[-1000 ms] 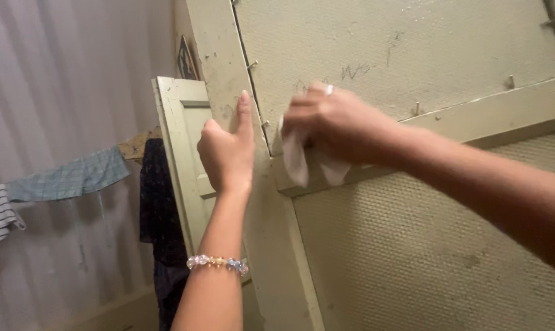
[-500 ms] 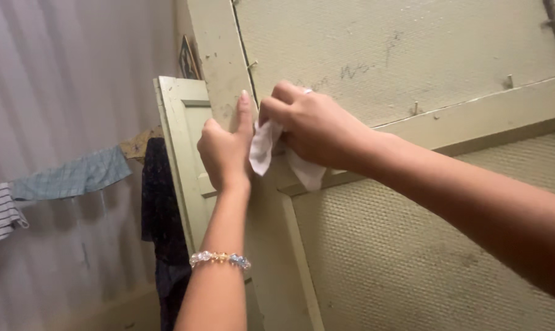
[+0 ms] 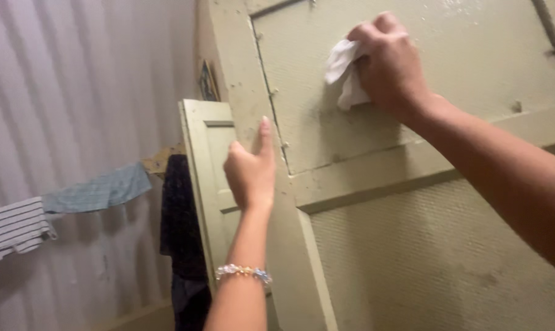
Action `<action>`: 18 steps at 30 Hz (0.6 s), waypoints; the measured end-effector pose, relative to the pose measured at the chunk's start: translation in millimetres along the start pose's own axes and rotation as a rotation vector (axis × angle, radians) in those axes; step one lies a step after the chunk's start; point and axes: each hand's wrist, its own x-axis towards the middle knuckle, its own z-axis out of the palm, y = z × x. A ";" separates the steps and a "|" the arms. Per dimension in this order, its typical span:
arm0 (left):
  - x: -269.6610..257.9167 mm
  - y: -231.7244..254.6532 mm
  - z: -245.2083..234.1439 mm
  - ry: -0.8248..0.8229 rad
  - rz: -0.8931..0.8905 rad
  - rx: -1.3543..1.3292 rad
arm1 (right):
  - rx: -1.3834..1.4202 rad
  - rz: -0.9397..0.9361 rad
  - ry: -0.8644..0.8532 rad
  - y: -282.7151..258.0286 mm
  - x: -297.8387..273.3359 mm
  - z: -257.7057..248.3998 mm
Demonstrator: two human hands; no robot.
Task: The person wipes a textured, light-colored surface with a white cloth using circular and back-and-forth motions. The left hand stabilizes the surface while the right hand performs the wiping. The surface appears to be a cabinet or door panel.
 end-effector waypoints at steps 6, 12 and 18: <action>-1.1 -4.6 8.0 0.002 -0.021 -0.032 | 0.171 -0.242 -0.113 -70.8 -28.5 23.9; 3.1 -10.4 4.9 0.074 0.064 -0.058 | 0.041 -0.438 -0.057 -64.6 -23.9 59.2; 0.7 0.1 -0.5 -0.008 -0.005 -0.040 | -0.239 0.007 -0.055 30.7 4.7 26.5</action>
